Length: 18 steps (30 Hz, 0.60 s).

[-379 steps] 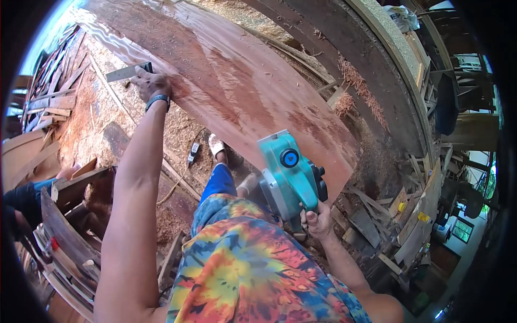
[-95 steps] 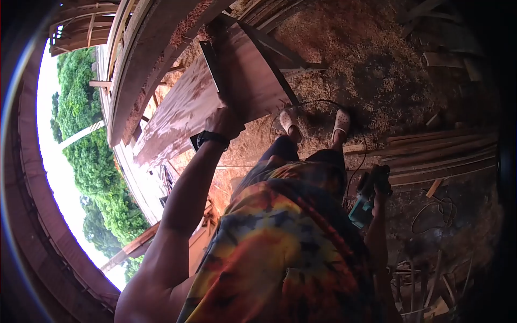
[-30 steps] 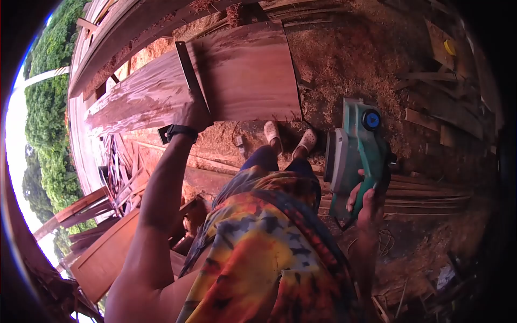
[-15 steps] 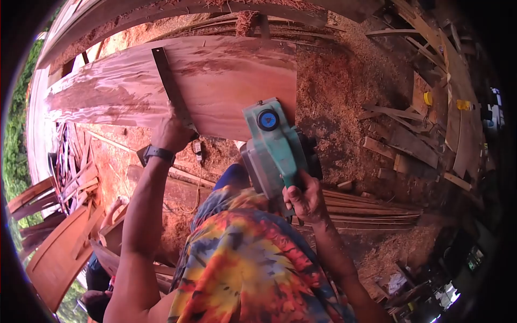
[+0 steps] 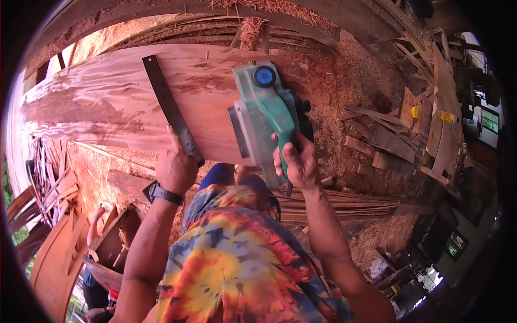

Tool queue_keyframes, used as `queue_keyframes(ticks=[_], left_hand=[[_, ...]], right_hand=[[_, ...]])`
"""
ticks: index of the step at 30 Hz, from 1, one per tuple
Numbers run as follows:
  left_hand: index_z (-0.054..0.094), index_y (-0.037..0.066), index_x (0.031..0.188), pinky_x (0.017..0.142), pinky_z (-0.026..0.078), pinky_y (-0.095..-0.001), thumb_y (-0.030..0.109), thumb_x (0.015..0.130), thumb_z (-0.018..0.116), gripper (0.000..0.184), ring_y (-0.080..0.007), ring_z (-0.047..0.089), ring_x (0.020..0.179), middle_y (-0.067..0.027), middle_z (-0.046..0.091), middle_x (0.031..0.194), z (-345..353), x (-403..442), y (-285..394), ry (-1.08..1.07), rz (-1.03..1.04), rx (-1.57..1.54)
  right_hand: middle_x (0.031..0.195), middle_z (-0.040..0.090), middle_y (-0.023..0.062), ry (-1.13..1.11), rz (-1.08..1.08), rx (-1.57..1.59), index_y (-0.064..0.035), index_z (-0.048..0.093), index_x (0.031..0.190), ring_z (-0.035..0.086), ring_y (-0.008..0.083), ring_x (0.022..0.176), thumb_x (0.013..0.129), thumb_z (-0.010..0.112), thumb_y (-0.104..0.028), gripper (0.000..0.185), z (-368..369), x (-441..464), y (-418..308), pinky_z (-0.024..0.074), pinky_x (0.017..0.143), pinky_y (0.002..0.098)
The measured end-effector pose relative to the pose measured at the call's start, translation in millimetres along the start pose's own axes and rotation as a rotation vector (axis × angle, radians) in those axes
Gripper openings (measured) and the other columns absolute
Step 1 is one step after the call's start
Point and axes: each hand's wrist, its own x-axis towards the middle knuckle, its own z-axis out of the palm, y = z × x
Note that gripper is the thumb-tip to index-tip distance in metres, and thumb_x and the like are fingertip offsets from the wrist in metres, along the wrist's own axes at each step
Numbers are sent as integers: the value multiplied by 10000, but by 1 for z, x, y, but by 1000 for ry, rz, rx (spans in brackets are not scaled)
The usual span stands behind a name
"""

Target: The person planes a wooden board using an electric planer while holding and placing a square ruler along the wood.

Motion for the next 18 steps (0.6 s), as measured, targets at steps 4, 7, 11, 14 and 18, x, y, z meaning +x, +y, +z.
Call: queue_keyframes(ticks=[4, 7, 11, 14, 18], left_hand=[[102, -69, 1601, 604, 539, -504, 320, 793, 798, 1135, -419, 705, 718, -248, 712, 798, 2, 1, -6, 1, 37, -27], [113, -73, 1597, 601, 536, -495, 302, 795, 808, 1126, -416, 703, 710, -241, 711, 789, 1, -3, -4, 6, 25, -43], [118, -76, 1595, 602, 534, -477, 263, 787, 831, 1130, -406, 704, 704, -226, 708, 767, 2, -5, -12, 29, 45, -79], [120, -75, 1595, 600, 532, -466, 243, 788, 839, 1127, -389, 703, 692, -202, 706, 751, 1, -1, -24, 68, 36, -140], [132, -56, 1600, 595, 529, -442, 222, 797, 842, 1107, -349, 697, 678, -160, 701, 746, -9, 10, -50, 136, 3, -272]], right_hand=[[662, 569, 24, 17, -66, -10, 19, 598, 1103, 533, 83, 531, 1024, 595, -524, 548, 14, 64, -22, 427, 482, 250], [653, 560, 34, 10, -95, -67, 32, 595, 1142, 533, 101, 500, 1031, 528, -581, 626, 15, 111, -30, 434, 472, 262], [647, 556, 36, -16, -79, -28, 38, 587, 1149, 527, 103, 484, 1051, 498, -558, 610, 16, 125, -34, 441, 464, 268], [642, 553, 37, -32, -41, -47, 45, 568, 1165, 518, 104, 475, 1056, 477, -561, 622, 11, 84, -24, 441, 462, 264], [638, 566, 36, -23, 81, -10, 39, 593, 1146, 517, 89, 509, 961, 586, -665, 728, 5, -9, -4, 415, 491, 256]])
